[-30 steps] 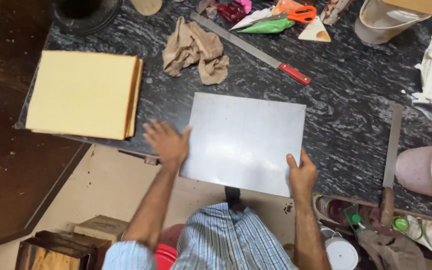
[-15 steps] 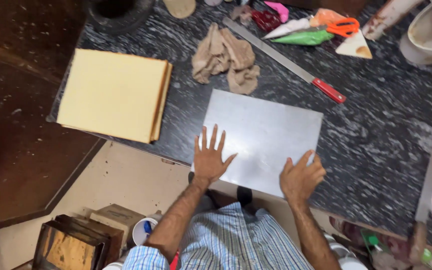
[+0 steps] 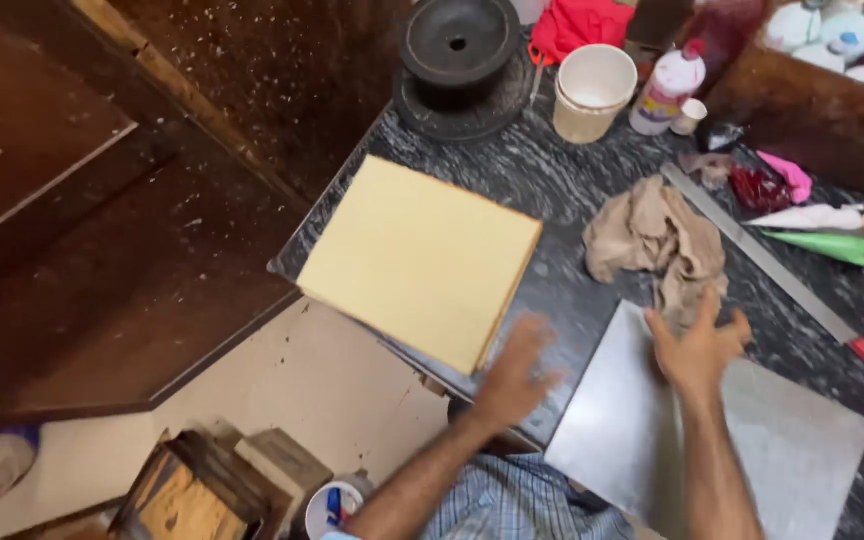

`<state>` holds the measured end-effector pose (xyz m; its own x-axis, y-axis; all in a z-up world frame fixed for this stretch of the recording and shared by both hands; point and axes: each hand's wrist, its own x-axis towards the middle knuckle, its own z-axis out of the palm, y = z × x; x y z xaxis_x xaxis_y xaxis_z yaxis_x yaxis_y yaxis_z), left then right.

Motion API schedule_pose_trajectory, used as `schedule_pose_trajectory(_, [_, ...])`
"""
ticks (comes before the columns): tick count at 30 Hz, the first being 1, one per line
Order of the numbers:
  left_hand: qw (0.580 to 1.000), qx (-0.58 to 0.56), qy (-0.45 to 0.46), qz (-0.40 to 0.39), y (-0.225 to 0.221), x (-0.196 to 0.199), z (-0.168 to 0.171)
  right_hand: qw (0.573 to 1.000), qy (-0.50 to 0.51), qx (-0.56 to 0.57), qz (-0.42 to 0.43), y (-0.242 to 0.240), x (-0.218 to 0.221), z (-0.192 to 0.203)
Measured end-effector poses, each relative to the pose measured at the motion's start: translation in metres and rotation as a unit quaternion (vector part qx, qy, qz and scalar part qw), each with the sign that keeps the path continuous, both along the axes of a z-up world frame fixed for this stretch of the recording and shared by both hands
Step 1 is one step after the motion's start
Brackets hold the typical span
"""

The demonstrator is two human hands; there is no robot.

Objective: The person is preparing cake layers by spreading a red liquid/syrup over the sponge cake.

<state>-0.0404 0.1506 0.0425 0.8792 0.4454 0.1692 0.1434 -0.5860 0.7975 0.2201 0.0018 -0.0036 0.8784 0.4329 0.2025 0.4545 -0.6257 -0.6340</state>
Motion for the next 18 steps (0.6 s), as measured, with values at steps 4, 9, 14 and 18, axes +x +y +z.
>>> schedule_pose_trajectory(4, [0.97, 0.037, -0.09, 0.221, 0.146, -0.042, 0.045, 0.99, 0.104, 0.045, 0.08, 0.115, 0.055, 0.01])
schedule_pose_trajectory(9, [0.915, 0.152, 0.008, 0.374, 0.297, -0.085, 0.042, 0.994, -0.018, 0.072, 0.078, 0.161, -0.017, 0.052])
schedule_pose_trajectory(14, [0.939, -0.013, 0.164, 0.304, 0.333, -0.093, 0.02, 0.975, 0.203, 0.037, 0.084, 0.19, -0.164, 0.058])
schedule_pose_trajectory(18, [0.949, 0.019, 0.148, 0.279, 0.329, -0.09, 0.035, 0.972, 0.203, 0.019, 0.113, 0.195, -0.188, 0.032])
